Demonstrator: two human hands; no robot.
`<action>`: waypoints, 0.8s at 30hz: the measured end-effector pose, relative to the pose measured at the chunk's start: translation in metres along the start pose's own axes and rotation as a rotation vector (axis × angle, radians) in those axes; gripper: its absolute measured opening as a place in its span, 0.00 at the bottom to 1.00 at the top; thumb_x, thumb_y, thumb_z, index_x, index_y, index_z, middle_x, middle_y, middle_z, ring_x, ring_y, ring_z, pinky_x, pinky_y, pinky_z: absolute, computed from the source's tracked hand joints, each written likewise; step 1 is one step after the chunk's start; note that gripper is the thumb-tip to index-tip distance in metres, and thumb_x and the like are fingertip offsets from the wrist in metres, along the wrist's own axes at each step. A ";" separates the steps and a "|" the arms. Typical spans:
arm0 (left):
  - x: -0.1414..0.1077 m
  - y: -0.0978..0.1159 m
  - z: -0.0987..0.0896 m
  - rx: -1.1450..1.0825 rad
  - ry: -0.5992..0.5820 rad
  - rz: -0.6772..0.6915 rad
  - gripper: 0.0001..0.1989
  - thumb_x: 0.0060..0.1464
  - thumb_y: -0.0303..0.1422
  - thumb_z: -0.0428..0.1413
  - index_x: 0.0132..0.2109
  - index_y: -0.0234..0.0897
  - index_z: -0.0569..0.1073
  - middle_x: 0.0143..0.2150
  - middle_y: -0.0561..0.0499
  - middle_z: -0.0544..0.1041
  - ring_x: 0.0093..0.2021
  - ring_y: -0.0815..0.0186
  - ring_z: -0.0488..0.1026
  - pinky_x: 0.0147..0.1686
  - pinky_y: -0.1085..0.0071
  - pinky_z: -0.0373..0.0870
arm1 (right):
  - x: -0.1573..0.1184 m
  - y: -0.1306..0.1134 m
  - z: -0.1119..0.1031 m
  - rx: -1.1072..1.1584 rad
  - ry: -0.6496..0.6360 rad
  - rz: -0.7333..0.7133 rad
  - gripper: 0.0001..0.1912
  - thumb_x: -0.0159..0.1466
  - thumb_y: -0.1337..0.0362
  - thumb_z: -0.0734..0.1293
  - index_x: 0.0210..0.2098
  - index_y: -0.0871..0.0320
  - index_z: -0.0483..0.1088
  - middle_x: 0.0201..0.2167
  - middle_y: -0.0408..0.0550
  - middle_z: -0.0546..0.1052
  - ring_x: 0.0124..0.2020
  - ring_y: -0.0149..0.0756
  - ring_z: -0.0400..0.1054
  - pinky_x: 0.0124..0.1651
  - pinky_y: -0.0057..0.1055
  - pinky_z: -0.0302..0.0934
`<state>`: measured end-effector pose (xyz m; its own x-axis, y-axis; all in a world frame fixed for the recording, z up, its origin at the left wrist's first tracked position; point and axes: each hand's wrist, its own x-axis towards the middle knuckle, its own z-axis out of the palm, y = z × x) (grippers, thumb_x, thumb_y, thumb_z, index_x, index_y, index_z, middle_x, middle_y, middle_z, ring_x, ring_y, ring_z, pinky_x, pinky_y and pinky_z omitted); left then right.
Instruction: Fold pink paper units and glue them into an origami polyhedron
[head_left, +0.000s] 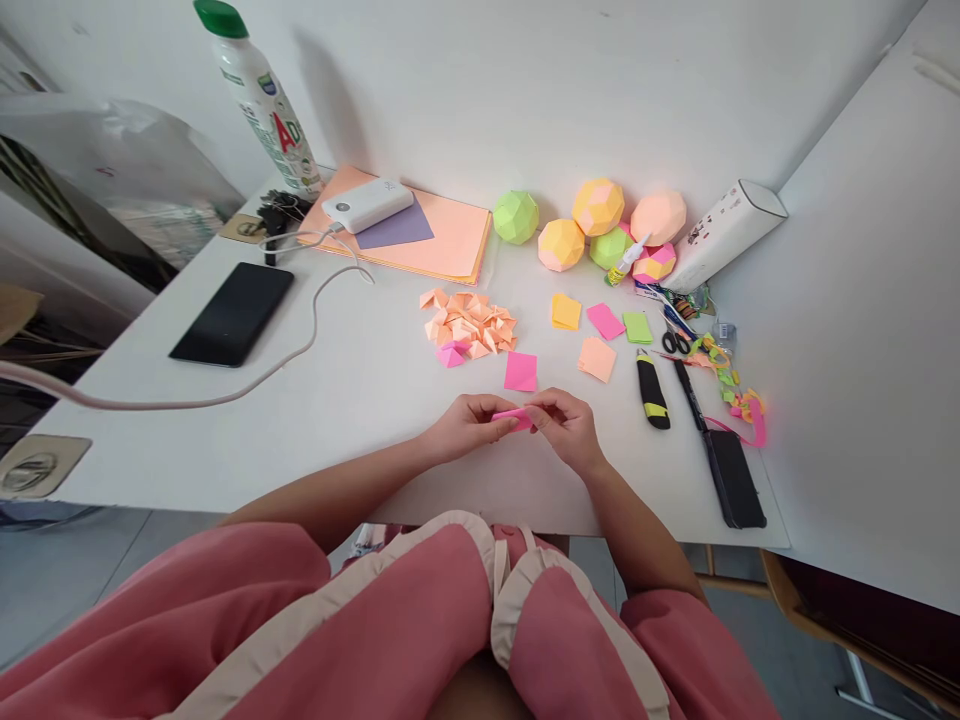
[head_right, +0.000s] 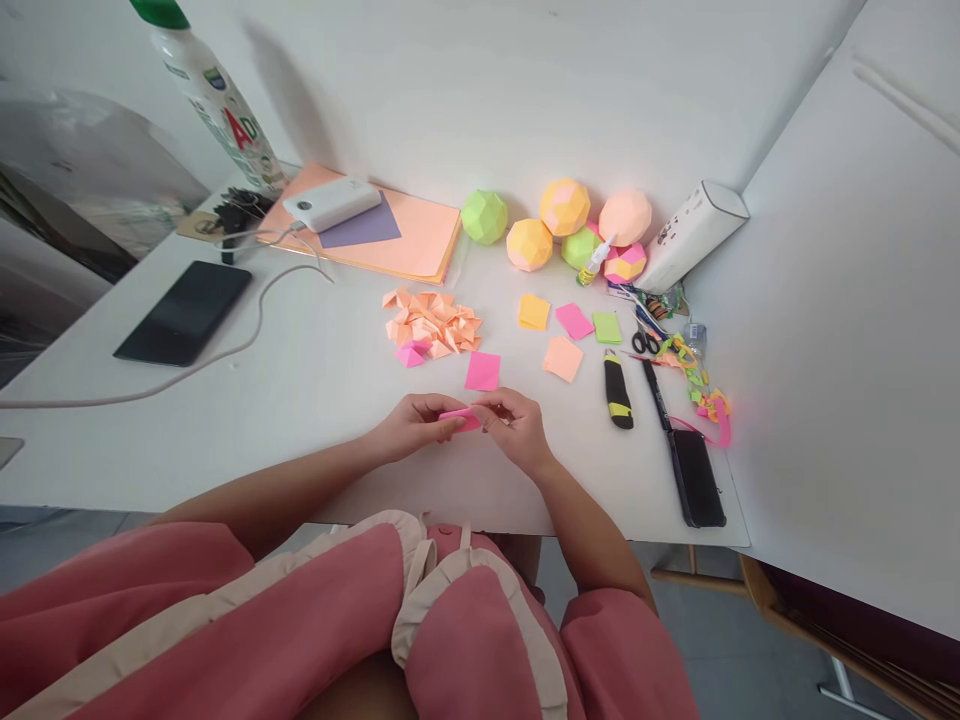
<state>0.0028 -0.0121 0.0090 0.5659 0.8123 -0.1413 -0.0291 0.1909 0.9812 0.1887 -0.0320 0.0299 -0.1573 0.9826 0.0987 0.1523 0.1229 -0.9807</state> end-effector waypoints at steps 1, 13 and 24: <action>0.000 0.000 0.000 0.010 0.012 0.028 0.16 0.50 0.43 0.57 0.37 0.33 0.75 0.29 0.50 0.71 0.26 0.72 0.63 0.25 0.74 0.63 | 0.000 0.001 0.000 -0.003 0.018 0.012 0.08 0.58 0.59 0.68 0.30 0.57 0.72 0.26 0.44 0.72 0.24 0.28 0.66 0.28 0.30 0.64; 0.001 0.003 0.001 0.013 0.081 0.150 0.14 0.51 0.42 0.58 0.30 0.33 0.75 0.28 0.51 0.71 0.28 0.71 0.65 0.28 0.73 0.64 | -0.001 0.004 0.003 0.032 0.031 0.074 0.07 0.55 0.60 0.71 0.31 0.57 0.75 0.27 0.44 0.76 0.23 0.28 0.68 0.28 0.29 0.68; 0.002 0.002 0.000 -0.059 0.095 0.118 0.11 0.50 0.39 0.58 0.29 0.36 0.76 0.25 0.54 0.69 0.26 0.73 0.64 0.27 0.74 0.64 | -0.001 0.004 0.004 0.073 0.022 0.087 0.07 0.54 0.61 0.71 0.30 0.57 0.76 0.26 0.44 0.77 0.23 0.28 0.68 0.28 0.28 0.68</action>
<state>0.0043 -0.0102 0.0109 0.4752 0.8790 -0.0402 -0.1407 0.1211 0.9826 0.1856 -0.0332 0.0249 -0.1250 0.9920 0.0153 0.0931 0.0271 -0.9953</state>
